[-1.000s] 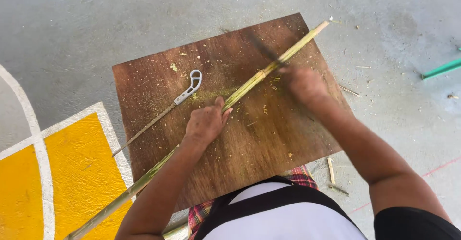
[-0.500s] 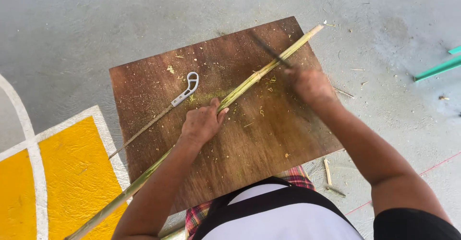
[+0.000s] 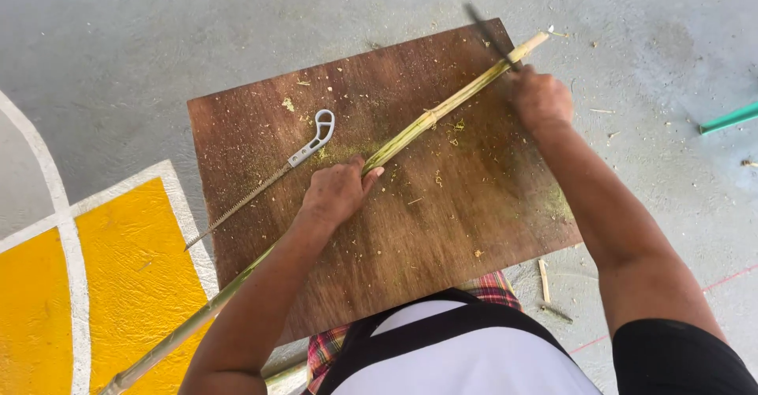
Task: Scraping and whittling a long bamboo stick with a large knife on a wooden workbench.
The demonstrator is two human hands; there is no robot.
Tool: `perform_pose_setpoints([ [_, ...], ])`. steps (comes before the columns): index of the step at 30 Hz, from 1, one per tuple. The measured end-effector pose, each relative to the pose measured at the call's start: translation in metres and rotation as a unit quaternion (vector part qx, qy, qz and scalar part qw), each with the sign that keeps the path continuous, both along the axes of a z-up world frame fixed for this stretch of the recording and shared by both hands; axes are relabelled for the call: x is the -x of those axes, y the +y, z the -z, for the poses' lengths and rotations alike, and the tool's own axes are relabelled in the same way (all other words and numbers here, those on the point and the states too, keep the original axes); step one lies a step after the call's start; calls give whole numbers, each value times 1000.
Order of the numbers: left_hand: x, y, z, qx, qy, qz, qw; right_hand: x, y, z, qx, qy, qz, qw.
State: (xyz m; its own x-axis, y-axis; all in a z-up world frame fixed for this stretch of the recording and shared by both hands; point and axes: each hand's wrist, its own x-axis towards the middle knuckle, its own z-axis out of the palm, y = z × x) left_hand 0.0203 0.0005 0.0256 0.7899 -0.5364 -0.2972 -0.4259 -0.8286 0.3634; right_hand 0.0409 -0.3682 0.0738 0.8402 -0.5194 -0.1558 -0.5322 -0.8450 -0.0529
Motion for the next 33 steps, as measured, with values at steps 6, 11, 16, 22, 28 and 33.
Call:
perform_pose_setpoints([
  [6, -1, 6, 7, 20, -32, -8, 999, 42, 99, 5, 24, 61, -190, 980],
  [11, -9, 10, 42, 67, -107, 40, 991, -1, 6, 45, 114, 65, -189, 973],
  [16, -7, 7, 25, 24, -61, 58, 996, 6, -21, -2, -15, -62, 61, 996],
  [22, -16, 8, 22, 57, -11, 43, 997, 15, 7, 21, 31, -25, 11, 999],
  [28, -22, 11, 27, 88, -20, 40, 995, 47, 52, -7, -28, 45, -83, 995],
  [33, -14, 10, 18, 110, -10, 24, 994, 24, -49, 28, 4, -102, 6, 995],
])
